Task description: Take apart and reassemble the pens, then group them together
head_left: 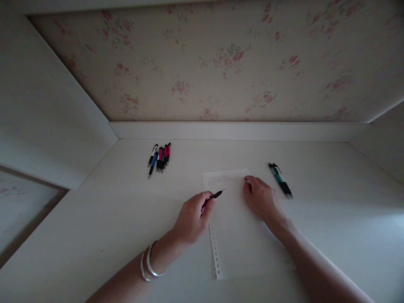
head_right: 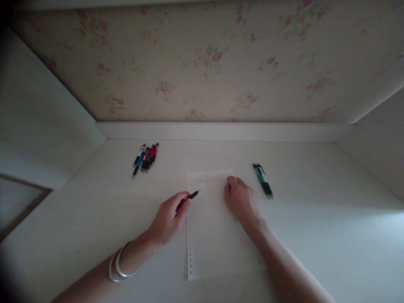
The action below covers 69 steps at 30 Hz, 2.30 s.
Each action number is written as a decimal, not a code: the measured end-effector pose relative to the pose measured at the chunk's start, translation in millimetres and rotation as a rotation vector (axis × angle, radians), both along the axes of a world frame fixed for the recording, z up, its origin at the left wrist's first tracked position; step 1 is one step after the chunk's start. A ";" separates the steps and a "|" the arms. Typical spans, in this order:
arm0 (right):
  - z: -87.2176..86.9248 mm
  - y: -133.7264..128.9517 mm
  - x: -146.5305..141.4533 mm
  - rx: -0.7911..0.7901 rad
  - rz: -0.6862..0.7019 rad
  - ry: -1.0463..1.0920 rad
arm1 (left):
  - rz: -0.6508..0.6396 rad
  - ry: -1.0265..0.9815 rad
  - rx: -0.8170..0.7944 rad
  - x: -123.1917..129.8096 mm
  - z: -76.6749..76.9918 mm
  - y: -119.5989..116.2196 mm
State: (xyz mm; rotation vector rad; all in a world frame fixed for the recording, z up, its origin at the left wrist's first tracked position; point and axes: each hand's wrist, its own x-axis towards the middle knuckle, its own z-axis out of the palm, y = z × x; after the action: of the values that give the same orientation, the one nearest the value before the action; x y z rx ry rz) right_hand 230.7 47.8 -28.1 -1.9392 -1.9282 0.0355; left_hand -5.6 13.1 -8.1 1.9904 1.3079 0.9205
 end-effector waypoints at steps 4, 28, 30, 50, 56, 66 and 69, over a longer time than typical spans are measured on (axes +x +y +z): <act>1.2 -1.5 1.1 -0.035 0.025 0.017 | -0.008 0.009 0.007 0.8 1.1 0.4; 17.7 -21.7 -37.3 -0.351 0.348 1.278 | -0.071 0.067 0.052 1.4 -4.1 1.5; 19.3 -22.0 -38.0 -0.356 0.357 1.259 | -0.075 0.074 0.051 1.4 -4.3 1.5; 20.1 -23.7 -36.5 -0.325 0.401 1.263 | -0.040 0.080 0.148 1.1 -4.8 0.8; 19.9 -23.4 -37.7 -0.253 0.392 1.145 | -0.048 0.094 0.147 1.2 -5.5 -0.3; 22.2 -21.4 -38.5 -0.287 0.452 1.154 | -0.072 0.117 0.195 0.3 -6.7 0.2; 22.7 -21.5 -38.0 -0.325 0.413 1.119 | -0.079 0.106 0.202 0.6 -6.8 0.1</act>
State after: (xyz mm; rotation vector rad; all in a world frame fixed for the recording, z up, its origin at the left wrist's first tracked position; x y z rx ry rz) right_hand 192.7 26.2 -5.4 -1.1448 -1.4780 1.3015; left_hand -5.0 13.2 -14.9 2.2567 1.2235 0.9535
